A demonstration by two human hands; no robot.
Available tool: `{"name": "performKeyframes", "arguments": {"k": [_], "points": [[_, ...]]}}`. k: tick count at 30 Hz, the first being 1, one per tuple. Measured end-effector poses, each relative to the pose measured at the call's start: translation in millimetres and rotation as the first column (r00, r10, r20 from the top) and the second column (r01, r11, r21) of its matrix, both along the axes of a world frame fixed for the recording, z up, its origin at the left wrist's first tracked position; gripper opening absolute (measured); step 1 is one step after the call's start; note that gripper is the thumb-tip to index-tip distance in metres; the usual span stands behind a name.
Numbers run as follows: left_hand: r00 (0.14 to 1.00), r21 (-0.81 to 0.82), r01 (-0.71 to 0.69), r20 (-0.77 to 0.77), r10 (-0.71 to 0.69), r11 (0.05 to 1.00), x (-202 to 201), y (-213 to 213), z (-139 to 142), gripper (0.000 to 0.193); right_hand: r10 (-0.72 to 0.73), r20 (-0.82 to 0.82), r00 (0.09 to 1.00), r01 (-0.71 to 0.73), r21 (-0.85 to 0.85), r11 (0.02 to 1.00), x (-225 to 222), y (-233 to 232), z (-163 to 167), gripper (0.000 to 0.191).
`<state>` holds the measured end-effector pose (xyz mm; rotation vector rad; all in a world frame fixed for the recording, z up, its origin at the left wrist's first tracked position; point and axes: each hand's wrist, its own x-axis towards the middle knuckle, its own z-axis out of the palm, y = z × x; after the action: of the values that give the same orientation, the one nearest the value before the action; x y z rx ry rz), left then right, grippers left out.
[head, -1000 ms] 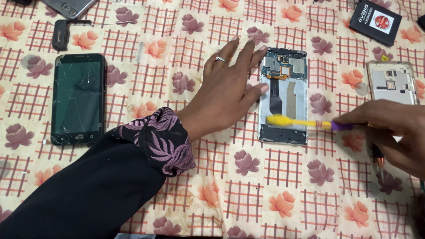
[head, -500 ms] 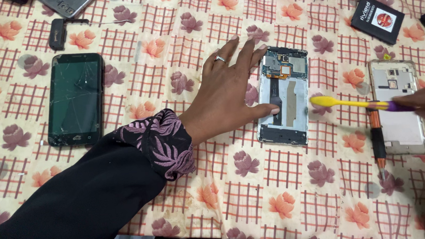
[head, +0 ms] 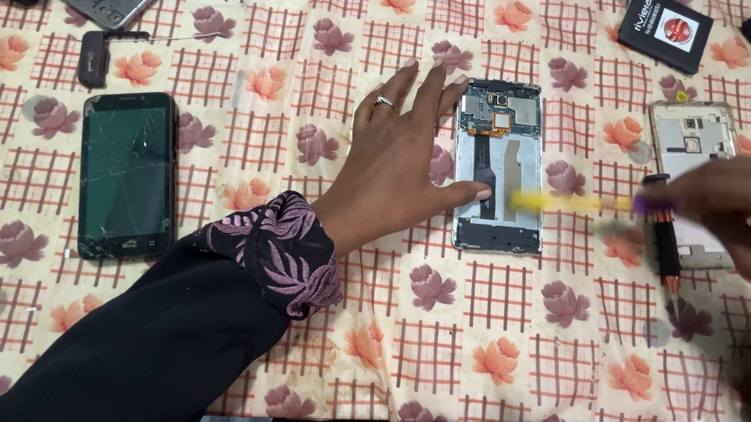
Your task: The person works on a disassembled smartphone lying on a patterned cloth. They use a screwdriver on the phone's internal frame, brush the internals and edges with a toothbrush, and pry at the frame with a tool, with a cracked screen and battery placed nearby.
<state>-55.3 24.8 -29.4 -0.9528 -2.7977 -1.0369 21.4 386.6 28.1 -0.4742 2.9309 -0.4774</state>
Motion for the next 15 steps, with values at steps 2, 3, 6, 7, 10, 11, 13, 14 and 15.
{"name": "performKeyframes", "arguments": {"k": [2,3,6,7,10,11,13,14,15], "points": [[1.000,0.009,-0.001,0.004,0.001,1.000,1,-1,0,0.110,-0.138,-0.022,0.990,0.138,0.006,0.990,1,-8,1,0.028],[1.000,0.013,-0.001,0.004,0.001,1.000,0,-1,0,0.109,-0.139,-0.049,0.989,0.139,-0.012,0.990,1,-11,5,0.027],[1.000,-0.005,-0.004,-0.027,0.004,1.000,0,1,0,0.108,-0.108,0.003,0.994,0.108,-0.013,0.994,0,-22,9,0.030],[1.000,-0.002,-0.004,-0.023,0.004,1.000,0,0,0,0.108,-0.093,0.043,0.995,0.093,-0.004,0.996,-1,-25,9,0.032],[1.000,0.015,0.003,-0.004,-0.003,1.000,0,0,0,0.110,-0.211,-0.123,0.970,0.226,0.116,0.967,-3,-31,9,0.029],[1.000,0.023,0.002,0.004,-0.002,1.000,0,0,-1,0.111,-0.176,-0.161,0.971,0.190,0.075,0.979,-2,-32,10,0.028],[1.000,0.022,-0.006,0.008,0.006,1.000,0,-1,-2,0.112,-0.106,-0.242,0.965,0.107,-0.007,0.994,0,-33,10,0.026],[1.000,0.014,-0.007,0.005,0.007,1.000,-1,0,-2,0.112,-0.082,-0.215,0.973,0.082,-0.010,0.997,1,-34,9,0.027],[1.000,0.006,-0.005,0.002,0.005,1.000,-2,2,-2,0.112,-0.061,-0.189,0.980,0.060,-0.014,0.998,2,-35,7,0.029]]}}
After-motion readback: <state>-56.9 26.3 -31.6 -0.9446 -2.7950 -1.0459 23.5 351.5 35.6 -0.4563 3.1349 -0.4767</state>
